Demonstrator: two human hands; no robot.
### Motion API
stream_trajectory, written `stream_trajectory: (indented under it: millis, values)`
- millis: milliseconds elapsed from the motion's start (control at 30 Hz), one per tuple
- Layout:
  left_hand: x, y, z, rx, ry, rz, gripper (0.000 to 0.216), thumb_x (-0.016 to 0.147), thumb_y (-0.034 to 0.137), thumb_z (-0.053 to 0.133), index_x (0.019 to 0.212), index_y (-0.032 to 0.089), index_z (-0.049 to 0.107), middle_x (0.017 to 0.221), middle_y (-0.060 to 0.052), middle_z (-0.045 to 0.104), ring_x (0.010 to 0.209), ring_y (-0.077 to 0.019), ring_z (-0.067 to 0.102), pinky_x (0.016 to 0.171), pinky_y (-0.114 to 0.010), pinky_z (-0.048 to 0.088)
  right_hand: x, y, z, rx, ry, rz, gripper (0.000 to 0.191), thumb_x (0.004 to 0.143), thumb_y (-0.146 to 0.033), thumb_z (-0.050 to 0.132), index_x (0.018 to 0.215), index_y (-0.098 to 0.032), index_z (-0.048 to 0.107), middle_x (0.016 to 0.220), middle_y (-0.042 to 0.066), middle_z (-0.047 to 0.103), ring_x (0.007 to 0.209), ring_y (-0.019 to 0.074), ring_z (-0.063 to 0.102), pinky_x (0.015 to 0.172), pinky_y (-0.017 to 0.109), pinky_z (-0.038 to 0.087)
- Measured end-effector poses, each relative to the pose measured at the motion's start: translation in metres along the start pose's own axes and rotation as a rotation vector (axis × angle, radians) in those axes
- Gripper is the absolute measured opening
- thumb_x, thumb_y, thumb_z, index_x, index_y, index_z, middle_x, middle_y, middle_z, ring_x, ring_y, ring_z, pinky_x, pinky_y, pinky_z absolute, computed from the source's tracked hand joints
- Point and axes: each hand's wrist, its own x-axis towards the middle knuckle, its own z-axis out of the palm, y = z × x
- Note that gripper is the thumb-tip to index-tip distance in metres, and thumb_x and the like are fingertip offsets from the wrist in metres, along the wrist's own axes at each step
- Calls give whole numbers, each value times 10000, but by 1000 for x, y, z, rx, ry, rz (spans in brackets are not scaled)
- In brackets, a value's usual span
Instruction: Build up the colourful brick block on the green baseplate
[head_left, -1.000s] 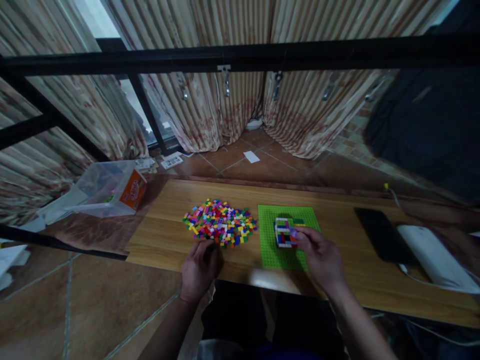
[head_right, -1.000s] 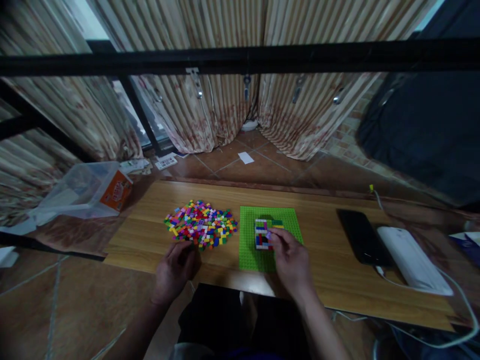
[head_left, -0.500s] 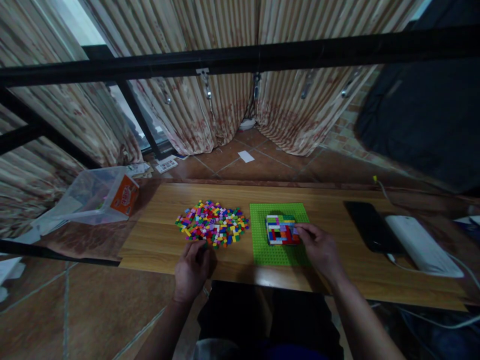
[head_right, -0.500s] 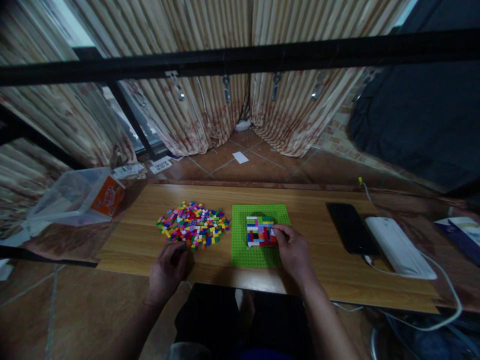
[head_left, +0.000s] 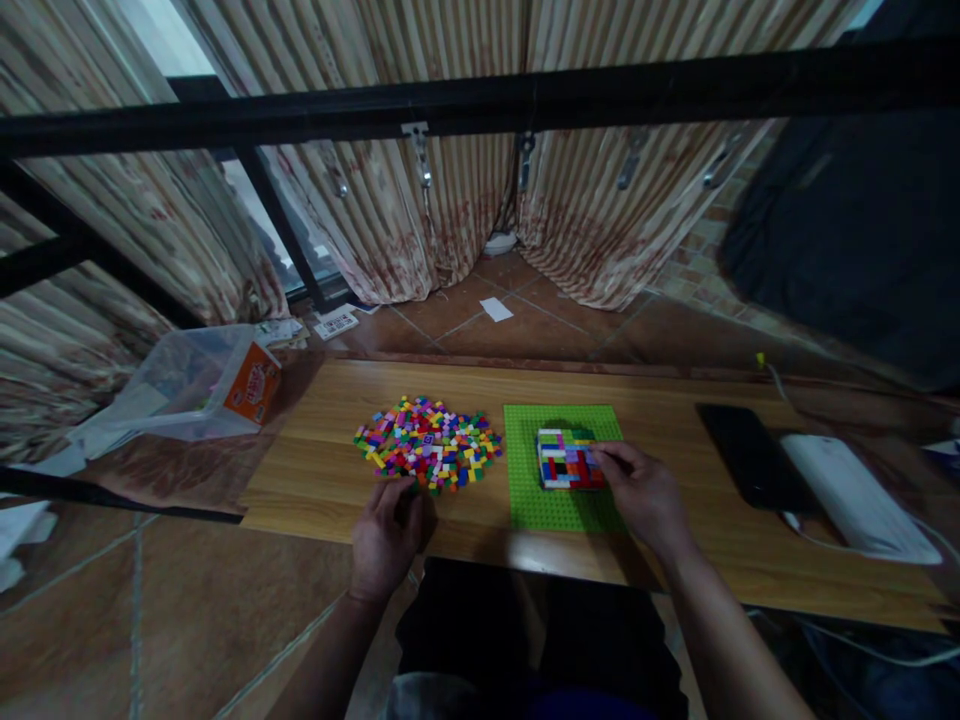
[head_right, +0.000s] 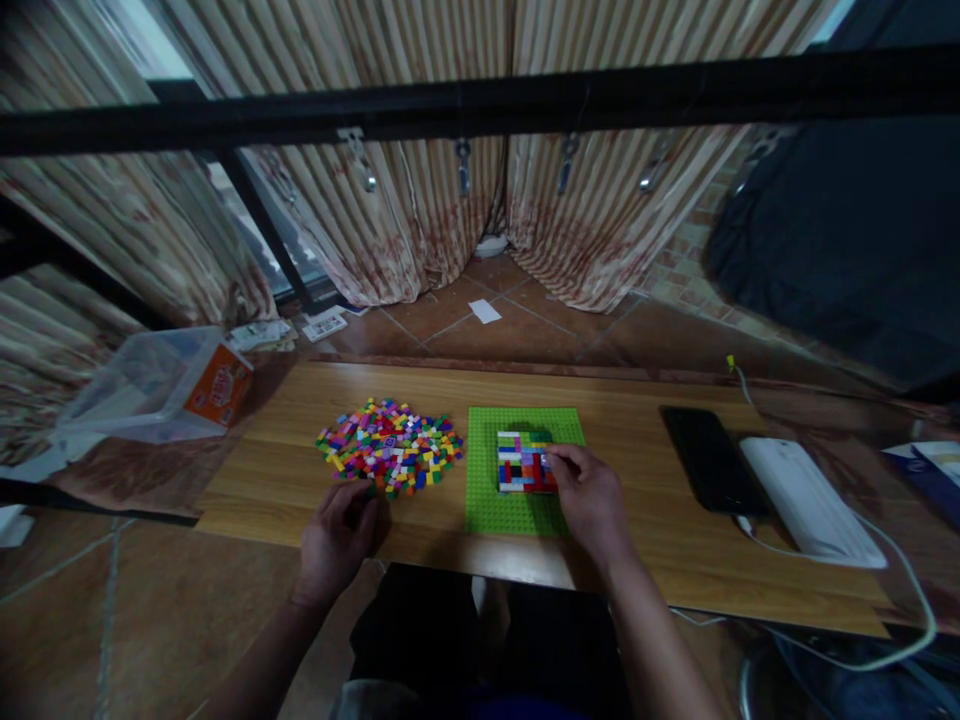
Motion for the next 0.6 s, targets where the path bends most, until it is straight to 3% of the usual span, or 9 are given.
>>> stream_trajectory:
  millis: [167,433,600]
  values:
    - [1,2,-1,3,-2,4,233,861,309,565,1064,206,613,1021,-63,651,911,-184,655,797,-300,550,2,4,0,-7,46,-64,283,795,-450,601,837,-200,727,892,74,711,833,222,648,793,373,501]
    - [1,3,-1,9,-2,1,236,858,300,569,1071,208,608,1021,-63,657,899,-182,661,795,-301,549,0,2,4,144,106,-5,288,756,-448,659,863,-189,724,877,77,732,800,230,674,756,391,542]
    - [2,6,-2,1,-9,-1,230,860,299,563,1064,202,607,1023,-65,652,898,-179,655,787,-294,546,-4,0,1,111,54,-57,290,766,-449,658,891,-194,717,915,81,730,817,227,677,771,390,547]
